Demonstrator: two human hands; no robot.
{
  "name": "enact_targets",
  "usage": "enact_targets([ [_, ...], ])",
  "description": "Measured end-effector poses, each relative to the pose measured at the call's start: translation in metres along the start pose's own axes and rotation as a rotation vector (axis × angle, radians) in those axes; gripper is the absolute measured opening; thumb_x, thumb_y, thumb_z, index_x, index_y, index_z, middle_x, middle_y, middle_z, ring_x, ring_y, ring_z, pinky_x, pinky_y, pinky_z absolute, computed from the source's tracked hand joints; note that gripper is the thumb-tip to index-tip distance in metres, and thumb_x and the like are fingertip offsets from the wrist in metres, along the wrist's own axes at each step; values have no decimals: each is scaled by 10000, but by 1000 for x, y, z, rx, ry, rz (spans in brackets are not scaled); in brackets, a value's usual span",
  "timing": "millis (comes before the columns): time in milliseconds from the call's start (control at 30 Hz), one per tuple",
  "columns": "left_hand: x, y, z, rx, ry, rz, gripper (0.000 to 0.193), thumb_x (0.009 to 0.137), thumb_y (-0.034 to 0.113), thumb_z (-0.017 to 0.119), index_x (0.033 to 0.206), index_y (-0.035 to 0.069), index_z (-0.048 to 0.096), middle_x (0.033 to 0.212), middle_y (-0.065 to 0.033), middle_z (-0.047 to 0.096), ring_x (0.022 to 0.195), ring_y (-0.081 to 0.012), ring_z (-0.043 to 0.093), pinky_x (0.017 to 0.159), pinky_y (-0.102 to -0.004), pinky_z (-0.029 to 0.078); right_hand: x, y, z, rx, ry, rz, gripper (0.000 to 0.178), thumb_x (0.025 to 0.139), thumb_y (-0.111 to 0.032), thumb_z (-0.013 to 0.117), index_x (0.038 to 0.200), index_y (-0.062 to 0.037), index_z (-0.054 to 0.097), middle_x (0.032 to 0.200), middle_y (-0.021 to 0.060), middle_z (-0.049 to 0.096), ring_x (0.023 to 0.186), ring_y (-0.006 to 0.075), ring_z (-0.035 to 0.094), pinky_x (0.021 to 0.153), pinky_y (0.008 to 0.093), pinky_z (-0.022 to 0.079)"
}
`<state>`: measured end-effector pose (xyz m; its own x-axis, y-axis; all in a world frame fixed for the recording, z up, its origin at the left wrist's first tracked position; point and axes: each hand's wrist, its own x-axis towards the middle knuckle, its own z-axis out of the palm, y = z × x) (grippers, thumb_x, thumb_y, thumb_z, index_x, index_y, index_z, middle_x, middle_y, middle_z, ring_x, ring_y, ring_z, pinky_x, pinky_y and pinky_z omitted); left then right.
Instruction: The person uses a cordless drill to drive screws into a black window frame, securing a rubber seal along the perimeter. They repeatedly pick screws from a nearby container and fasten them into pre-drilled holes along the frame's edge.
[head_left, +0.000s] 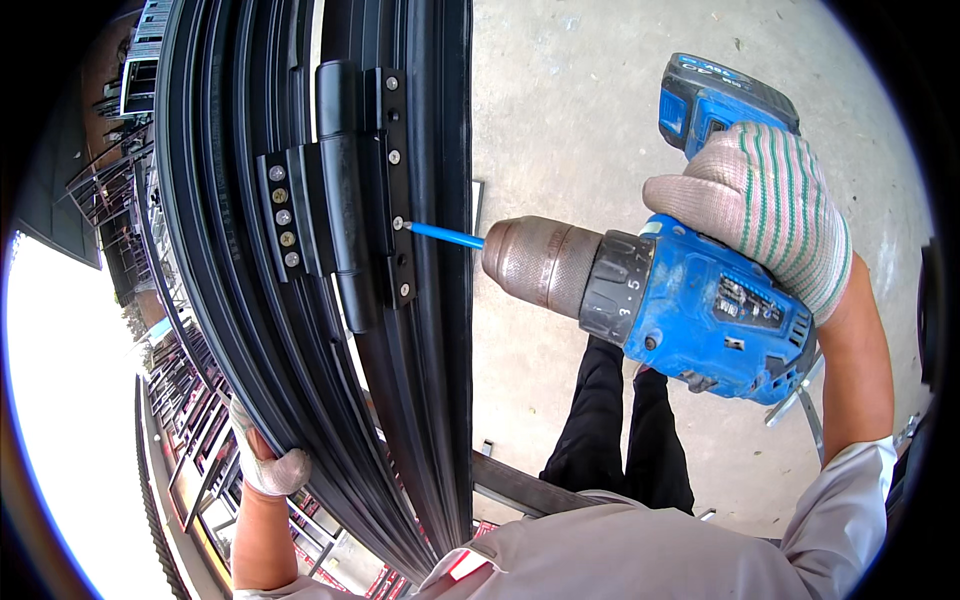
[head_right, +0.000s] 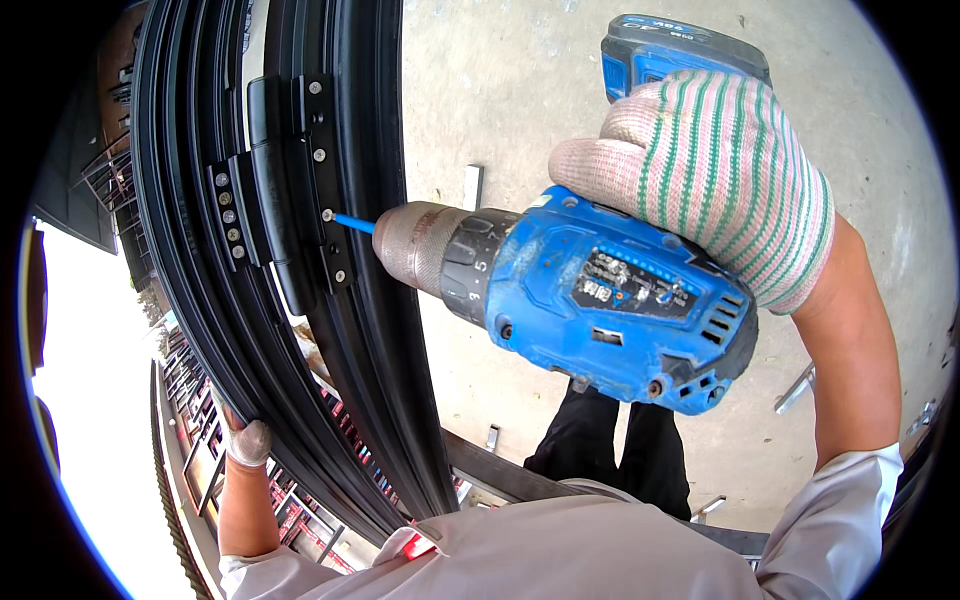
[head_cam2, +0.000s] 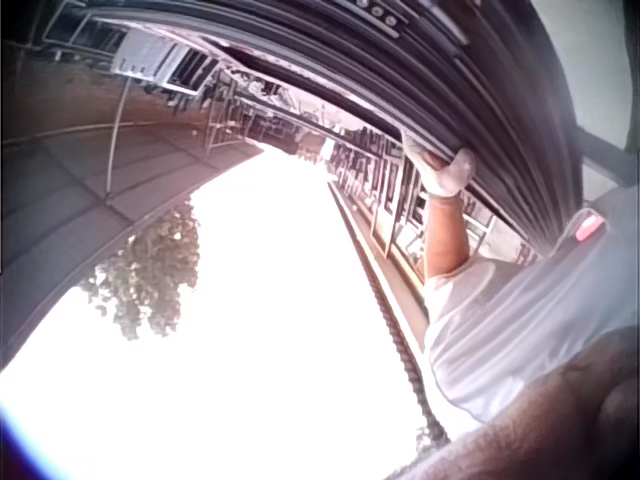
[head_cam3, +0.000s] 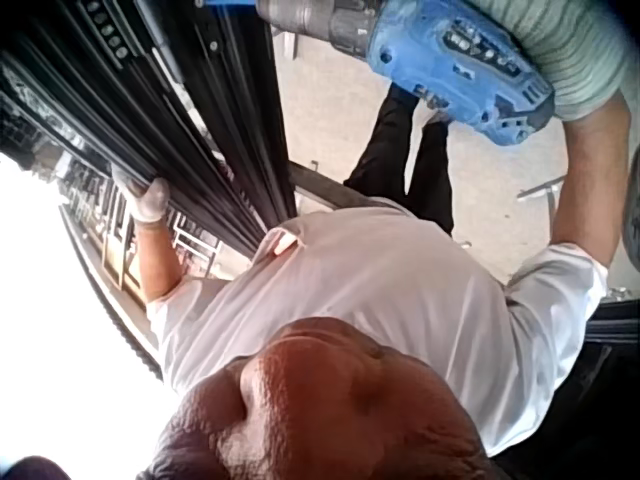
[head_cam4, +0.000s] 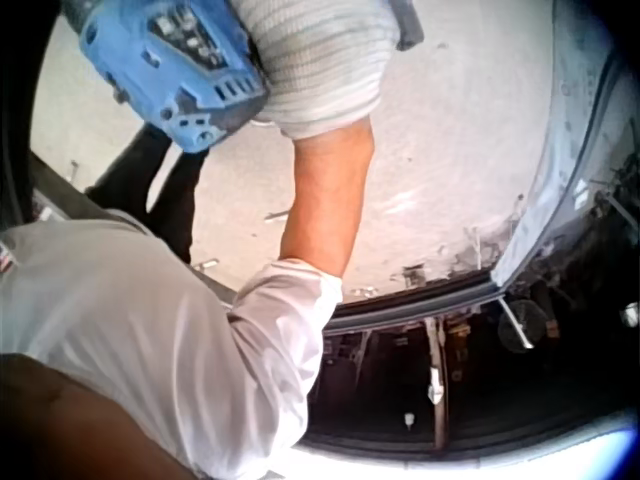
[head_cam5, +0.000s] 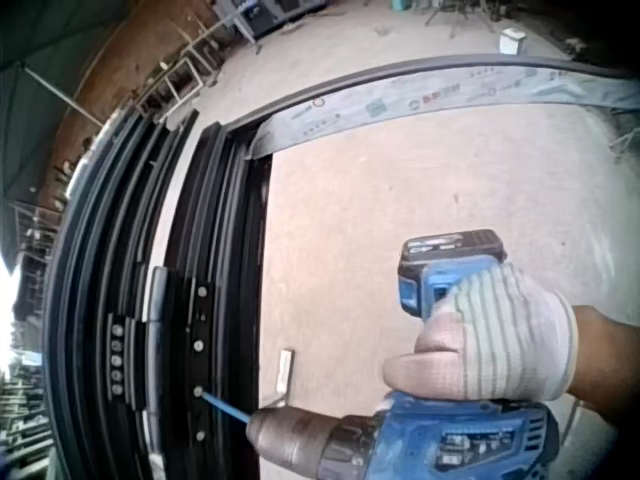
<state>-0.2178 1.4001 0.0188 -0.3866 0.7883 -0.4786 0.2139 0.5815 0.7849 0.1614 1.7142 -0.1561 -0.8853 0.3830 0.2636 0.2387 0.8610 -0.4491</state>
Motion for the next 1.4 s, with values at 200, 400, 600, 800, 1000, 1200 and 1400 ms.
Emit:
enact_targets([
  [200,1,-2,1,5,-3,10,978,683,345,866,1482,51,386,1403,-106,532,1264,-258,554,1082,-403,446,-4,16,9,278,-158,132,290,720,-110,786,998,-88,709,817,112,706,790,233,716,727,346,556],
  [400,-1,-9,-2,22,4,25,985,686,360,887,1481,49,395,1407,-102,540,1268,-257,562,1087,-402,448,3,41,19,941,-563,354,310,897,-59,618,1199,-14,667,1002,135,717,906,224,695,796,313,542],
  [600,4,4,11,-23,44,-22,986,645,337,920,1446,27,435,1364,-96,575,1246,-246,578,1077,-391,459,23,41,5,931,-695,398,297,886,-9,619,1176,-24,683,1034,118,706,944,194,676,846,288,527],
  [800,10,5,10,-32,13,-5,981,647,323,916,1447,25,434,1357,-103,581,1245,-250,580,1071,-394,466,19,35,-4,914,-628,391,293,877,-14,628,1165,-26,683,1031,121,705,943,199,676,848,294,528],
  [1000,7,7,12,-42,14,-37,1008,644,344,921,1457,22,419,1369,-102,572,1248,-247,576,1071,-386,462,19,32,-4,900,-601,361,295,865,-19,640,1157,-29,684,1025,121,705,937,203,677,845,298,529],
  [1200,1,-1,1,24,17,-14,1017,662,366,904,1472,22,395,1398,-104,546,1277,-246,551,1094,-390,435,19,29,-6,880,-577,341,298,853,-25,652,1149,-32,684,1018,121,704,931,208,678,841,303,530],
  [1400,-4,-4,-2,52,0,-5,1009,687,366,874,1492,25,371,1438,-105,513,1302,-254,531,1110,-389,418,15,29,-3,857,-545,320,301,841,-30,664,1141,-35,684,1012,120,703,925,212,679,838,307,531],
])
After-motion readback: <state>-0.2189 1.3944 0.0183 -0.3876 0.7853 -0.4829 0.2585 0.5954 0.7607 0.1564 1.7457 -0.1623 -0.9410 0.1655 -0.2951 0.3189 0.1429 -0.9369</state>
